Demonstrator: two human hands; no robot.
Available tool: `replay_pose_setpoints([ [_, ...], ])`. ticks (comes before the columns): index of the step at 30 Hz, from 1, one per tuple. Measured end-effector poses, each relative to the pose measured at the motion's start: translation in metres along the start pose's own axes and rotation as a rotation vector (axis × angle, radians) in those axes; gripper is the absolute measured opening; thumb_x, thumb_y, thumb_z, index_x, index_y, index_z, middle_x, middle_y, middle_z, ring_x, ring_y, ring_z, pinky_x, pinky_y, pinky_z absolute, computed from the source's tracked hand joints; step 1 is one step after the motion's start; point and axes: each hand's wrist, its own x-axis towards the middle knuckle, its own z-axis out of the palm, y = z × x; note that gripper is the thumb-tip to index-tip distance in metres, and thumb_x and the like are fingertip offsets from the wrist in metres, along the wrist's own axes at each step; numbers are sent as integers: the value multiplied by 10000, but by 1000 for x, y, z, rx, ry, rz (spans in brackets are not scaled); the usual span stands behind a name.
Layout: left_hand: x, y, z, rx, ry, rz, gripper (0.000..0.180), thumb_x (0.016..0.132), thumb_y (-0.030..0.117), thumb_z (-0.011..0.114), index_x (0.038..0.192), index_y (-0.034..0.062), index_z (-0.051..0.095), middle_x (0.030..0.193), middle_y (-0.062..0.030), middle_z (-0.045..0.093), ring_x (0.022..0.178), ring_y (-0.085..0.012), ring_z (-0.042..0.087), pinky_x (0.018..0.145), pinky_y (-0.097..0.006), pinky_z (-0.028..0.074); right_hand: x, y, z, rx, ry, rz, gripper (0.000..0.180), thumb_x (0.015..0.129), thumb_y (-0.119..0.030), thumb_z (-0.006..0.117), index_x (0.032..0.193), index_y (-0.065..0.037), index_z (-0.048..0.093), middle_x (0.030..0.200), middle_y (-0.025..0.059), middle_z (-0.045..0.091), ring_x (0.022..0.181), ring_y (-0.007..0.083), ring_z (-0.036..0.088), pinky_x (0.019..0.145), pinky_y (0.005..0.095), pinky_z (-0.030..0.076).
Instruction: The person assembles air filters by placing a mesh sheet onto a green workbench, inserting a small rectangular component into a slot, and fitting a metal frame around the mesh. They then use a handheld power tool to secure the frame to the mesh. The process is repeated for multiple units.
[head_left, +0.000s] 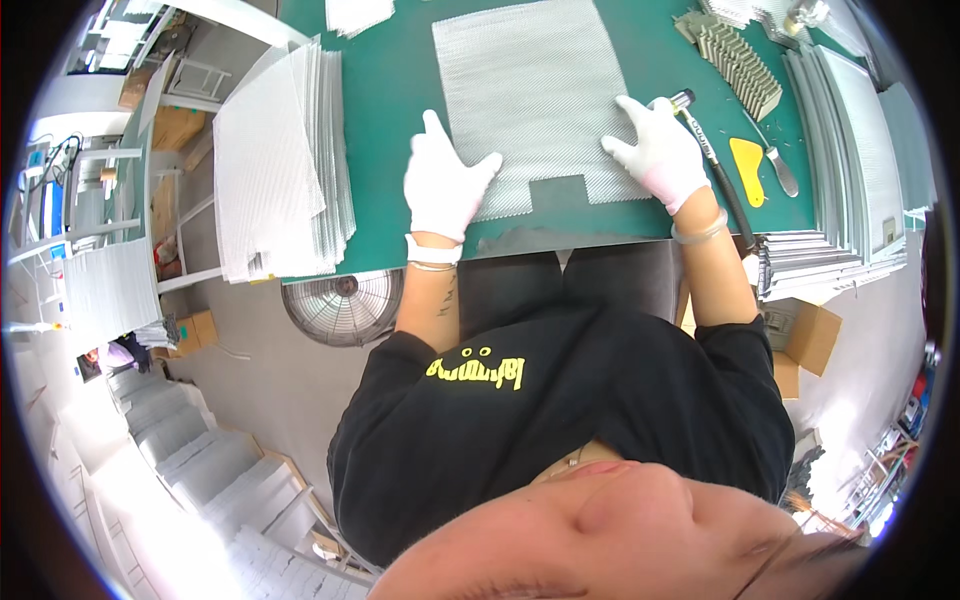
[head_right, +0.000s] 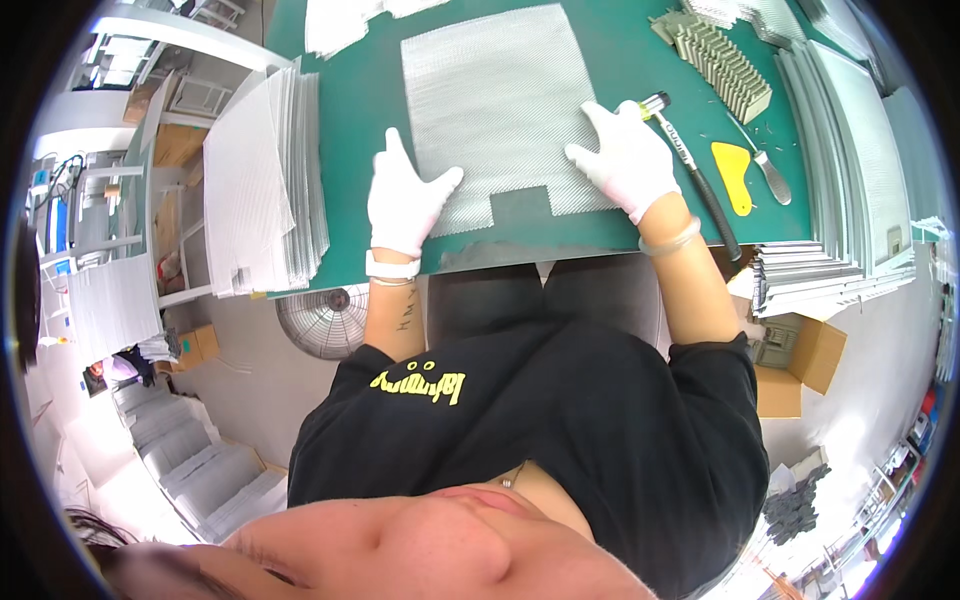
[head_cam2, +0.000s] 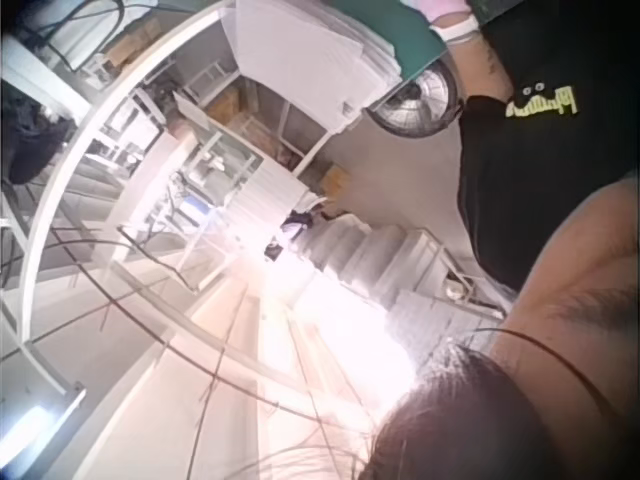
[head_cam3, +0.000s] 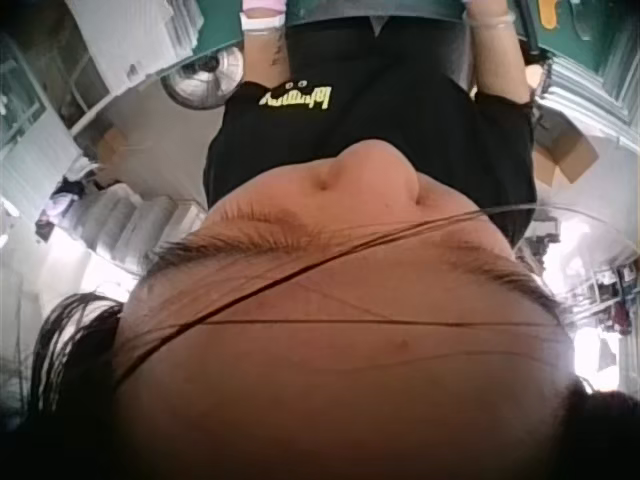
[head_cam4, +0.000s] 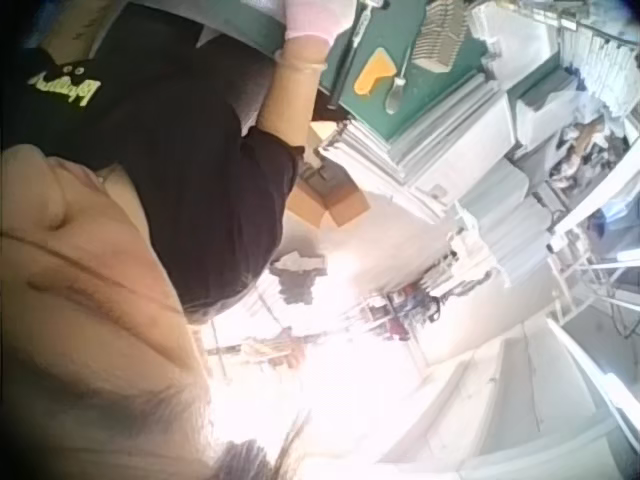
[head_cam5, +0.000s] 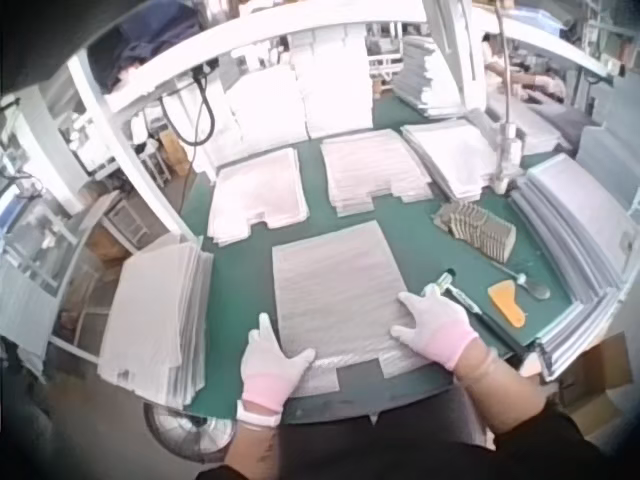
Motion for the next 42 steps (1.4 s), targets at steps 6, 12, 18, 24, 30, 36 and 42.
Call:
replay_pose_setpoints([
  [6, 22, -31, 16, 32, -99, 479, 683, 827, 352, 722, 1460, 169, 542, 1554, -200, 413, 1425, -471, 347, 1204, -589, 187, 102, 66, -64, -116, 226, -38, 462, 922, -454, 628, 1206, -93, 678, 1148, 200, 673, 1110, 332, 646, 959, 432, 514],
  [12, 17, -18, 4, 35, -5, 451, 745, 831, 337, 738, 1492, 109, 480, 1563, -236, 370, 1434, -489, 311, 1198, -600, 191, 245, 233, -86, -342, 420, 313, 469, 961, -325, 631, 1318, -24, 584, 1140, 192, 703, 1032, 311, 692, 852, 405, 548],
  [18, -20, -6, -34, -187, 170, 395, 869, 813, 296, 785, 1521, 0, 377, 1587, -301, 276, 1473, -486, 240, 1200, -620, 160, 270, 363, -112, -292, 469, 262, 477, 954, -419, 645, 1216, -20, 645, 1168, 173, 698, 1094, 285, 673, 915, 398, 517],
  [24, -47, -10, -45, -189, 206, 348, 720, 889, 200, 715, 1500, -14, 397, 1563, -277, 335, 1438, -438, 355, 1187, -488, 300, 243, 216, -129, 8, 726, 128, 451, 973, -297, 601, 1342, -40, 567, 1059, 173, 718, 961, 338, 696, 807, 455, 541],
  [30, -25, 18, -27, -1221, -770, 386, 375, 988, 208, 624, 1285, -20, 649, 1347, -130, 643, 1220, -232, 618, 1081, -387, 448, 98, 90, -119, 67, 936, -268, 668, 835, -350, 836, 1357, -25, 574, 1241, 173, 670, 1147, 283, 657, 946, 374, 519],
  [36, -18, 105, 15, -1868, -148, 242, 626, 1037, 208, 585, 1546, -40, 317, 1403, -215, 581, 1237, -302, 619, 1089, -403, 467, -21, -26, -21, 194, 614, -392, 901, 687, -365, 903, 1394, 51, 530, 1390, 269, 567, 1280, 426, 564, 1082, 461, 464],
  [42, -19, 57, -16, -1493, 47, -34, 418, 1052, 112, 473, 1422, -81, 449, 1235, -232, 654, 980, -240, 699, 941, -373, 556, -55, -30, -55, -61, 653, -241, 704, 782, -254, 821, 1404, -43, 567, 1423, 272, 513, 1350, 475, 461, 1142, 524, 365],
])
